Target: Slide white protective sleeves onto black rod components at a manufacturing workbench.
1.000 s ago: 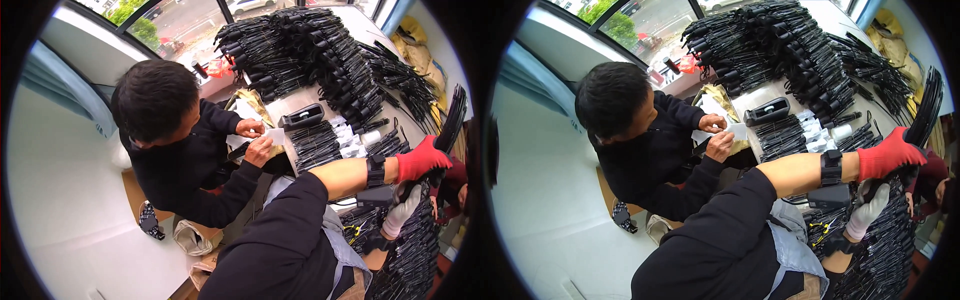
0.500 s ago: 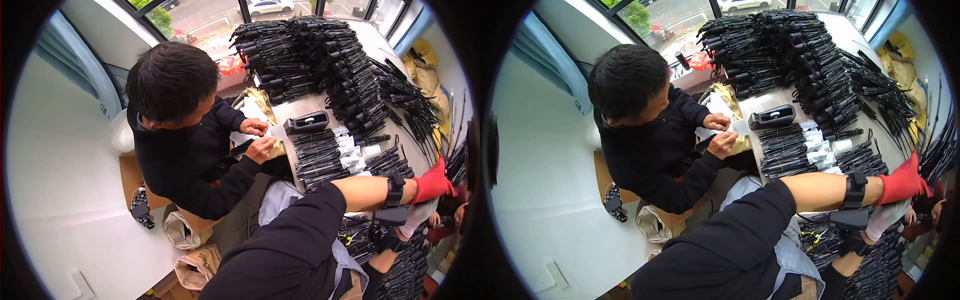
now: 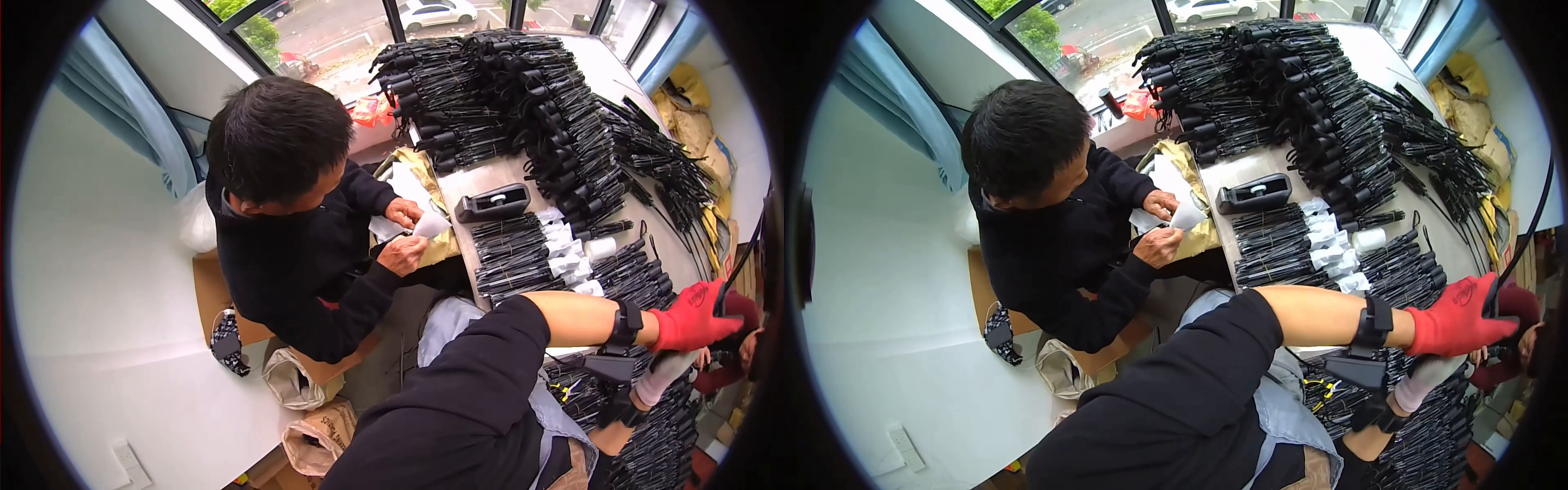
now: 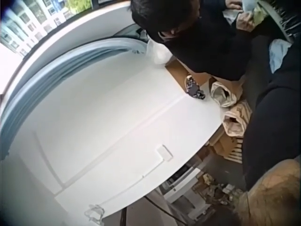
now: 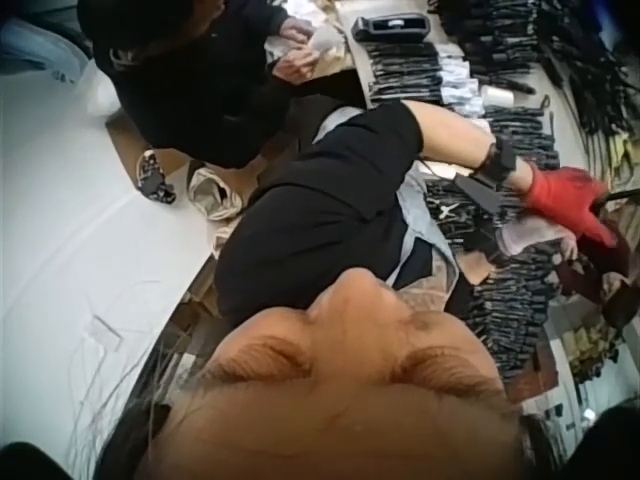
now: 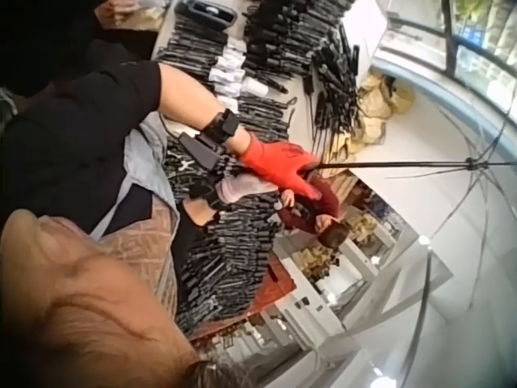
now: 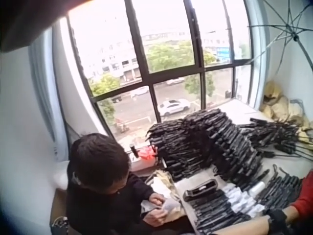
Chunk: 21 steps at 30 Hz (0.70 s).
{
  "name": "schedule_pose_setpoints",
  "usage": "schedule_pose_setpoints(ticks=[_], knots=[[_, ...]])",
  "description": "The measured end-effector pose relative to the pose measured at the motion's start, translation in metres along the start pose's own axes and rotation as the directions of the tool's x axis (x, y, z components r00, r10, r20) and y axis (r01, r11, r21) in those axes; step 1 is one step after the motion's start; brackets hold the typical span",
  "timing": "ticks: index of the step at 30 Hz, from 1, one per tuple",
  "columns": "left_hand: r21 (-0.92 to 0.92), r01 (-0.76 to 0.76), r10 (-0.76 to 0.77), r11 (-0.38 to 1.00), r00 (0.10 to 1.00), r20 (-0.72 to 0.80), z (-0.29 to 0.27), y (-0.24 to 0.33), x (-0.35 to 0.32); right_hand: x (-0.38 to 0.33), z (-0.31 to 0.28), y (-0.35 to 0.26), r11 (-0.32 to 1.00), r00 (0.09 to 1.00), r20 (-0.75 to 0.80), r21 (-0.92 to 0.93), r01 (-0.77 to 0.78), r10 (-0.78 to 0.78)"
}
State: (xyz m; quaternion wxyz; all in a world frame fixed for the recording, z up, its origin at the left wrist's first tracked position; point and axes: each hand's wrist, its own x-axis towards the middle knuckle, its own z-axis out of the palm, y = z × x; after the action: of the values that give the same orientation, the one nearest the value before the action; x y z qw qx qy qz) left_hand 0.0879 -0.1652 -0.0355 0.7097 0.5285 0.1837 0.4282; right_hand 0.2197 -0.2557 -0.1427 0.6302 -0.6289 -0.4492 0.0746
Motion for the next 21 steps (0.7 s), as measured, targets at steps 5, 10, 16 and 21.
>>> schedule_pose_setpoints(ticks=[5,10,16,21], knots=[[0.079,-0.032,0.034,0.996,0.999,-0.016,0.013,-0.022,0.010,0.003,-0.026,0.047,0.959,0.994,0.025,-0.262,0.108,-0.106],[0.031,-0.171,0.169,0.985,0.984,0.052,-0.163,-0.023,0.048,-0.058,-0.023,-0.023,0.910,0.924,0.359,0.325,-0.258,0.133],[-0.742,0.107,0.020,0.662,0.987,0.160,-0.165,0.035,0.118,-0.149,-0.077,-0.043,0.706,0.742,0.499,0.313,-0.636,0.447],[-0.651,0.202,0.031,0.731,0.944,0.328,-0.135,0.030,0.141,-0.151,-0.049,-0.061,0.547,0.714,0.353,0.468,-0.695,0.605]])
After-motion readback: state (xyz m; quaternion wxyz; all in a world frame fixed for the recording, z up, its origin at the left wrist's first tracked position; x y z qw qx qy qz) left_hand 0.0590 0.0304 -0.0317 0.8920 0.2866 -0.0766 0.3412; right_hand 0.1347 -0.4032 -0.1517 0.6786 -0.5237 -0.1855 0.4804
